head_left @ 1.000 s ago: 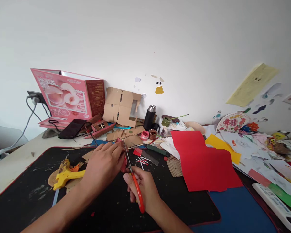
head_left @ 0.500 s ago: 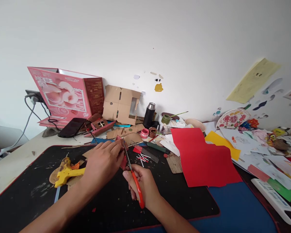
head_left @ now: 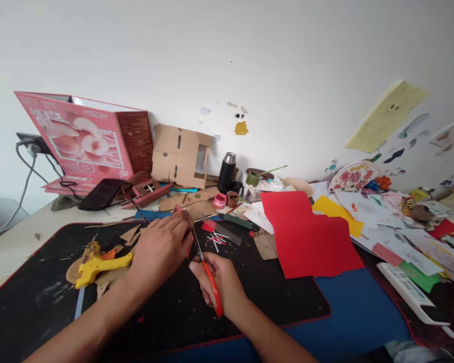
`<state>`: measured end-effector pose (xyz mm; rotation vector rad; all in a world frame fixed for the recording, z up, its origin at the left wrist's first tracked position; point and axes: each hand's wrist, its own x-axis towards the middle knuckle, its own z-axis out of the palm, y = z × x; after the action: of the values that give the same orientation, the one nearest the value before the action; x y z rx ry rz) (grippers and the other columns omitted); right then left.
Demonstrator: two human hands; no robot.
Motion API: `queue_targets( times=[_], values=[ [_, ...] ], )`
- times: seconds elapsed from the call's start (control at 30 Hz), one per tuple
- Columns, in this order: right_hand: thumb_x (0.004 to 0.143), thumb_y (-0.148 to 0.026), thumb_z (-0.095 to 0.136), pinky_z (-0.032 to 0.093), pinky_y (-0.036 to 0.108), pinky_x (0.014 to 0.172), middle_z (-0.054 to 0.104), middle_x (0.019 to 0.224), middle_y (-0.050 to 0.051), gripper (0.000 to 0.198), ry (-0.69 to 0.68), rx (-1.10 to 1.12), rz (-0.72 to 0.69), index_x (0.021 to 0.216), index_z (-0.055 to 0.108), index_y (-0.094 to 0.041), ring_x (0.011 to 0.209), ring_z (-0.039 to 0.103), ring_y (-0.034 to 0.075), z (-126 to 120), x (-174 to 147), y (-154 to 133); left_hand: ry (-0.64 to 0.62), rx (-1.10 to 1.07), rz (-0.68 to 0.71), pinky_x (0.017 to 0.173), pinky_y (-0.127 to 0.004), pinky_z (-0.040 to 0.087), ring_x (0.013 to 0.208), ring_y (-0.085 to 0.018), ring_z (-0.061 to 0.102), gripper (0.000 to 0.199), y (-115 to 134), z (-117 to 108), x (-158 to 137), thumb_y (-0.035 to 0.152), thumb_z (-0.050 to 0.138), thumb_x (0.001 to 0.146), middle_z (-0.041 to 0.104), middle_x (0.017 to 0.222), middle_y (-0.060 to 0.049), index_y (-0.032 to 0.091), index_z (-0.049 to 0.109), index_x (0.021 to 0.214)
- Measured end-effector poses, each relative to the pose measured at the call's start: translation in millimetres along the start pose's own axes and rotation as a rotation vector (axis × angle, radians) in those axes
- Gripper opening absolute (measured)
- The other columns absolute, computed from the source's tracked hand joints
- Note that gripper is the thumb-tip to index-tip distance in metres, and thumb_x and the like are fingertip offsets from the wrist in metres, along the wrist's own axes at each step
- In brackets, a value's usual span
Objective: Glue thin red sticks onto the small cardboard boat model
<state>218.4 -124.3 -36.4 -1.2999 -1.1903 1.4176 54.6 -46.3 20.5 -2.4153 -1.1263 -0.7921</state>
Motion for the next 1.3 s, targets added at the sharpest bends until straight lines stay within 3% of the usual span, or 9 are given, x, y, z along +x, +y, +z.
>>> queue_targets(
  times=[0.27, 0.47, 0.67, 0.77, 0.87, 1.0, 1.2, 1.3],
  values=[
    [0.079, -0.079, 0.078, 0.03, 0.019, 0.03, 0.046, 0.045, -0.012, 0.066, -0.008, 0.006, 0.062, 0.104, 0.067, -0.019, 0.031, 0.038, 0.009, -1.3, -0.5, -5.1, -0.103, -0.104, -0.069, 0.08, -0.041, 0.053, 0.089, -0.033, 0.077, 0.029, -1.5, 0.5, 1.2, 0.024, 0.05, 0.1, 0.081, 0.091, -0.014, 0.017, 0.077, 0.091],
    [0.083, -0.071, 0.08, 0.034, 0.021, 0.037, 0.053, 0.057, -0.008, 0.057, 0.026, -0.069, -0.043, 0.104, 0.071, -0.019, 0.036, 0.042, 0.008, -20.7, 2.9, 2.2, -0.261, -0.553, -0.369, 0.074, -0.034, 0.053, 0.085, -0.028, 0.078, 0.03, -7.9, -12.0, -2.1, 0.044, 0.058, 0.093, 0.086, 0.097, -0.005, 0.027, 0.082, 0.092],
    [0.089, -0.062, 0.077, 0.037, 0.025, 0.052, 0.059, 0.062, -0.004, 0.046, 0.121, -0.463, -0.088, 0.104, 0.078, -0.018, 0.051, 0.051, 0.013, -70.1, -1.0, 0.7, -0.385, -1.013, -0.63, 0.08, -0.033, 0.057, 0.089, -0.031, 0.077, 0.038, -16.9, -20.6, -8.8, 0.062, 0.075, 0.08, 0.087, 0.095, -0.004, 0.027, 0.086, 0.089],
    [0.092, -0.055, 0.076, 0.039, 0.028, 0.062, 0.072, 0.076, 0.002, 0.036, 0.17, -0.753, -0.076, 0.1, 0.08, -0.02, 0.068, 0.063, 0.02, -92.3, -4.6, -8.9, -0.395, -1.161, -0.706, 0.079, -0.035, 0.057, 0.088, -0.031, 0.075, 0.042, -20.3, -19.7, -8.8, 0.064, 0.083, 0.072, 0.086, 0.092, -0.006, 0.026, 0.087, 0.089],
    [0.092, -0.05, 0.078, 0.044, 0.03, 0.071, 0.082, 0.099, 0.008, 0.039, 0.212, -0.94, 0.021, 0.119, 0.08, -0.022, 0.089, 0.074, 0.027, -106.6, -5.3, -18.7, -0.416, -1.286, -0.791, 0.068, -0.032, 0.053, 0.074, -0.025, 0.069, 0.047, -20.5, -18.5, -7.7, 0.064, 0.089, 0.066, 0.083, 0.084, -0.006, 0.023, 0.087, 0.088],
    [0.095, -0.048, 0.074, 0.046, 0.032, 0.072, 0.084, 0.109, 0.012, 0.046, 0.254, -1.136, 0.086, 0.134, 0.076, -0.023, 0.102, 0.077, 0.033, -114.6, -2.5, -25.0, -0.414, -1.436, -0.874, 0.062, -0.027, 0.048, 0.067, -0.018, 0.063, 0.053, -17.7, -19.9, -8.4, 0.06, 0.095, 0.061, 0.082, 0.087, -0.006, 0.02, 0.085, 0.093],
    [0.099, -0.047, 0.07, 0.047, 0.033, 0.071, 0.084, 0.111, 0.011, 0.042, 0.234, -1.344, 0.103, 0.137, 0.074, -0.027, 0.104, 0.078, 0.033, -115.6, 0.2, -27.2, -0.408, -1.549, -0.877, 0.062, -0.026, 0.049, 0.078, -0.021, 0.069, 0.061, -15.7, -25.7, -11.2, 0.057, 0.097, 0.062, 0.081, 0.089, -0.007, 0.02, 0.08, 0.107],
    [0.1, -0.046, 0.07, 0.047, 0.032, 0.071, 0.083, 0.116, 0.011, 0.042, 0.23, -1.395, 0.102, 0.138, 0.074, -0.027, 0.106, 0.077, 0.032, -116.1, 0.2, -29.7, -0.403, -1.539, -0.848, 0.061, -0.026, 0.049, 0.073, -0.019, 0.066, 0.053, -16.4, -29.4, -10.8, 0.057, 0.096, 0.063, 0.08, 0.085, -0.006, 0.02, 0.08, 0.097]
  ],
)
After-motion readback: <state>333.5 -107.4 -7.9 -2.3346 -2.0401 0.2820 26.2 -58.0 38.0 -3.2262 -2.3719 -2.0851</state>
